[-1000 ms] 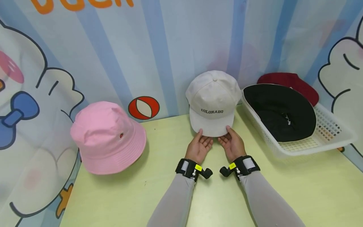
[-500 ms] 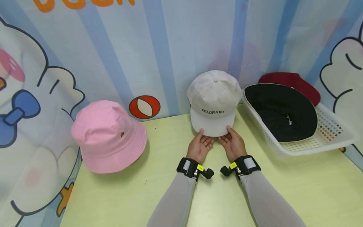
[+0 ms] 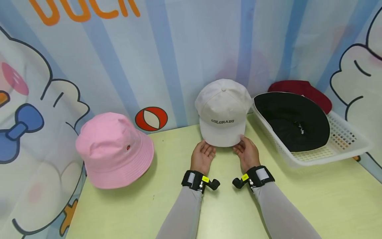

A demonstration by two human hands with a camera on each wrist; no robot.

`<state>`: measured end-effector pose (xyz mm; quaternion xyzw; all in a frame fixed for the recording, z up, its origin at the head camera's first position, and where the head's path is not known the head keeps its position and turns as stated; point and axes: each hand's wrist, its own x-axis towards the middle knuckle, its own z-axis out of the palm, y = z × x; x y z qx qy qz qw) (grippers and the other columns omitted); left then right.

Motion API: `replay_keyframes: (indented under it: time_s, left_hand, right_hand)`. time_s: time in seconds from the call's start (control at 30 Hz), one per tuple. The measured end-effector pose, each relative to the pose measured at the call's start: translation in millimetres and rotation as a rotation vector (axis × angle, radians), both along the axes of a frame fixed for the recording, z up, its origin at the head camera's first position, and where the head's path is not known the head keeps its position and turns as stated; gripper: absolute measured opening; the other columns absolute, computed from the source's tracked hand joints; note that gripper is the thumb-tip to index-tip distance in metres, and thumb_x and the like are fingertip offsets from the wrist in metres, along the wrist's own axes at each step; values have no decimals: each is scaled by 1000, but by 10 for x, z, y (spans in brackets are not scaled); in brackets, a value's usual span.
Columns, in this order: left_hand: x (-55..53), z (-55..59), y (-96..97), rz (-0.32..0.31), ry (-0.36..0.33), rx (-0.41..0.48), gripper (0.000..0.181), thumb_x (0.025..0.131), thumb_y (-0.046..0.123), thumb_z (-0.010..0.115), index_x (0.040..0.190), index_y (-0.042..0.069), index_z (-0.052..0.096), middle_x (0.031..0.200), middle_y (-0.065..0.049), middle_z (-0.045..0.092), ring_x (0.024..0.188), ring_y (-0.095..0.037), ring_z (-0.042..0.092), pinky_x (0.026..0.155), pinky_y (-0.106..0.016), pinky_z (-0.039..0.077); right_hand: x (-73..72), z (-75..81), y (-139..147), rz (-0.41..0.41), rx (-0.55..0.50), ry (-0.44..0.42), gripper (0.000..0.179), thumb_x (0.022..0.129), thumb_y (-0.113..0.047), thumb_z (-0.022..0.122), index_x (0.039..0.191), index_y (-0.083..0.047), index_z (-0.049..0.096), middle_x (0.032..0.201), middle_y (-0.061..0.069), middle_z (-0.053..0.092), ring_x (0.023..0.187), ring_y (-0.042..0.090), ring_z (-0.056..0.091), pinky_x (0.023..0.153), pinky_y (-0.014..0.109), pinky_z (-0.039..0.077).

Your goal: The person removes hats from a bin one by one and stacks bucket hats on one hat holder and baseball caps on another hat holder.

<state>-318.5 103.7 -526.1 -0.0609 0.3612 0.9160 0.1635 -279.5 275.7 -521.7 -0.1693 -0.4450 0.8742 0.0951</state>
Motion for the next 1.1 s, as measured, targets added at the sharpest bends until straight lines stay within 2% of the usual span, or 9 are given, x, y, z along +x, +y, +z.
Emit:
replay_keyframes:
  time_s: [0.23, 0.33, 0.43, 0.53, 0.63, 0.77, 0.9, 1.0, 1.1]
  left_hand:
    - [-100, 16, -205, 72, -21, 39, 40, 104, 23, 50, 139, 2, 49, 123, -7, 57, 111, -17, 57, 96, -31, 49]
    - [-124, 20, -294, 100, -24, 55, 47, 105, 24, 48, 145, 0, 44, 130, -9, 56, 117, -19, 55, 99, -31, 47]
    - [-138, 27, -350, 122, -37, 63, 47, 105, 25, 48, 145, 1, 46, 129, -9, 56, 118, -20, 55, 98, -31, 46]
    - [-146, 51, -360, 134, -42, 59, 43, 104, 26, 48, 141, 3, 50, 122, -6, 59, 114, -18, 57, 94, -30, 46]
    - [-149, 77, -353, 136, -44, 75, 38, 104, 25, 48, 135, 4, 55, 115, -4, 62, 107, -17, 59, 88, -28, 47]
    - [-152, 118, -361, 93, -27, 136, 35, 104, 24, 49, 132, 5, 56, 108, -3, 64, 97, -15, 60, 80, -26, 48]
    - [-144, 196, -359, 28, 12, 180, 38, 105, 25, 49, 137, 5, 52, 108, -3, 64, 95, -15, 59, 77, -25, 46]
    - [-121, 283, -351, -1, 35, 186, 38, 105, 25, 49, 138, 5, 51, 110, -3, 63, 97, -16, 58, 79, -25, 45]
    - [-99, 361, -348, -19, 47, 170, 39, 105, 25, 49, 138, 5, 49, 110, -3, 63, 97, -15, 58, 80, -25, 46]
  right_hand:
    - [20, 17, -17, -80, 56, -19, 22, 106, -33, 52, 116, -14, 53, 104, -1, 54, 95, 12, 53, 79, 20, 50]
    - [11, 22, -14, -113, 80, -30, 19, 106, -31, 52, 114, -13, 52, 102, -1, 53, 95, 12, 52, 78, 20, 50]
    - [-5, 29, -6, -182, 136, -51, 15, 105, -28, 52, 109, -14, 52, 100, -1, 51, 91, 11, 51, 75, 19, 48]
    - [12, 62, 2, -266, 214, -75, 13, 103, -26, 54, 108, -14, 53, 101, -2, 49, 89, 10, 49, 74, 19, 46]
    - [60, 121, 12, -312, 271, -88, 10, 103, -25, 54, 108, -17, 52, 104, -4, 46, 89, 10, 47, 76, 21, 45]
    - [146, 235, 28, -309, 316, -54, 8, 102, -23, 55, 104, -16, 50, 100, -2, 48, 85, 11, 48, 76, 22, 45]
    - [261, 396, 56, -253, 384, -24, 7, 103, -20, 55, 107, -16, 52, 101, -1, 52, 87, 13, 52, 80, 24, 48]
    - [333, 543, 102, -202, 492, 18, 11, 103, -20, 55, 113, -15, 54, 102, -5, 54, 89, 10, 54, 80, 23, 49]
    - [397, 711, 162, -156, 676, 105, 19, 103, -21, 56, 117, -8, 57, 100, -7, 56, 88, 8, 57, 78, 20, 49]
